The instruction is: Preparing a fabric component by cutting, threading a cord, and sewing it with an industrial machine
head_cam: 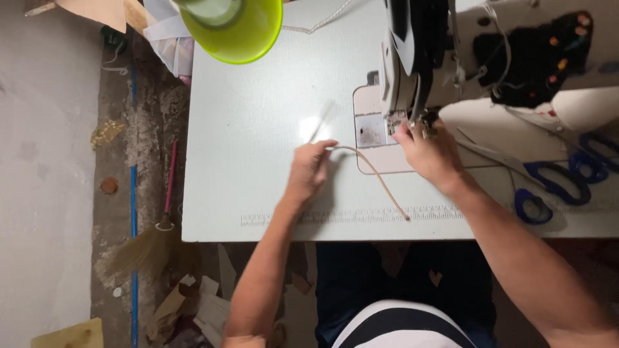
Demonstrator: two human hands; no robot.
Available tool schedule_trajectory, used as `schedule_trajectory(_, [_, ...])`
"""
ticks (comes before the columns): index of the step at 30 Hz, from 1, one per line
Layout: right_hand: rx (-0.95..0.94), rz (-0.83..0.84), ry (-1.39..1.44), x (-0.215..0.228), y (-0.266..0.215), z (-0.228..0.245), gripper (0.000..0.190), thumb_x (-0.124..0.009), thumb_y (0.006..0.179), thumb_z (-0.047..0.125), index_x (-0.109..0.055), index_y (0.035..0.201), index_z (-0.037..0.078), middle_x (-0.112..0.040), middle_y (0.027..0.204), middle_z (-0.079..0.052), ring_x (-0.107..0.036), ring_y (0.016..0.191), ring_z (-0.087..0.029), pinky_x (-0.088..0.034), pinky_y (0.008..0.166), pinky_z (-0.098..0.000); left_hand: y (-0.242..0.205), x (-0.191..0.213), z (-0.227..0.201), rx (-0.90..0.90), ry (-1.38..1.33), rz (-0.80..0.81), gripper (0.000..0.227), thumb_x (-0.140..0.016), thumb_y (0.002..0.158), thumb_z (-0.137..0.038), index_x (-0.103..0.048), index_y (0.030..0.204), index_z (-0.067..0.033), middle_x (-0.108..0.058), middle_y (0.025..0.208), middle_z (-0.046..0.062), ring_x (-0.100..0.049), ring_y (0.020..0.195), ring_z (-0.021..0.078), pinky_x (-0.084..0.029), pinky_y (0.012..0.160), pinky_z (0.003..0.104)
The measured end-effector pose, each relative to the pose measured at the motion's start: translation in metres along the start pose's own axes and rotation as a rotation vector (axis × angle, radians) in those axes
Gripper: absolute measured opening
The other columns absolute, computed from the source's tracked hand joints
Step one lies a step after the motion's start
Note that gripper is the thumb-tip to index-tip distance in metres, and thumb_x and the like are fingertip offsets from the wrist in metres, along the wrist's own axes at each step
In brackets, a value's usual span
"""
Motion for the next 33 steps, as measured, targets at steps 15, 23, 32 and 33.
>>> schedule_trajectory(15, [0.328, 0.363, 0.349, 0.053, -0.014, 0.029, 0.013, -0.064, 0.100, 0.011, -0.064, 0.088, 0.005, -0.067, 0.065, -0.017, -0.060, 0.049, -0.029, -0.055, 0.051, -0.0414, 0.042, -0.044, -0.064, -0.069, 0.085, 0.289, 0.032, -0.065, 0.088, -0.014, -0.060, 0.119, -0.0218, -0.070, 0.093, 0.004, -0.073, 0.092, 0.0288, -0.059, 0.084, 0.044])
schedule_trajectory(23, [-0.042, 0.124, 0.193, 0.032, 0.003, -0.005, 0.034, -0.068, 0.106, 0.032, -0.070, 0.101, -0.002, -0.071, 0.088, -0.023, -0.067, 0.079, -0.038, -0.051, 0.075, -0.0521, 0.030, -0.097, -0.077, -0.423, 0.197, 0.375, 0.016, -0.045, 0.106, -0.024, -0.057, 0.098, -0.0166, -0.061, 0.073, 0.002, -0.067, 0.066, 0.0216, -0.056, 0.063, 0.034])
schedule_trajectory(32, [0.235, -0.209, -0.504, -0.024, 0.016, -0.029, 0.051, -0.067, 0.102, 0.064, -0.081, 0.099, 0.015, -0.077, 0.103, 0.005, -0.070, 0.119, -0.016, -0.037, 0.125, -0.0421, 0.027, -0.088, -0.080, -0.431, 0.206, 0.255, 0.015, -0.046, 0.104, -0.027, -0.057, 0.099, -0.0172, -0.054, 0.073, 0.002, -0.064, 0.062, 0.0205, -0.054, 0.061, 0.033])
schedule_trajectory(33, [0.337, -0.248, -0.590, -0.019, 0.012, -0.017, 0.041, -0.068, 0.101, 0.057, -0.080, 0.097, 0.018, -0.074, 0.095, 0.004, -0.071, 0.112, -0.018, -0.041, 0.121, -0.0435, 0.027, -0.089, -0.079, -0.420, 0.185, 0.266, 0.016, -0.046, 0.105, -0.026, -0.058, 0.101, -0.0175, -0.054, 0.073, 0.001, -0.064, 0.062, 0.0199, -0.055, 0.061, 0.032])
Point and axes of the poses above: each hand's wrist, its own y-axis towards the middle knuckle, its own x-axis out of the back of the hand, z = x × y, the point moved 8 cm from there along y, towards the middle knuckle
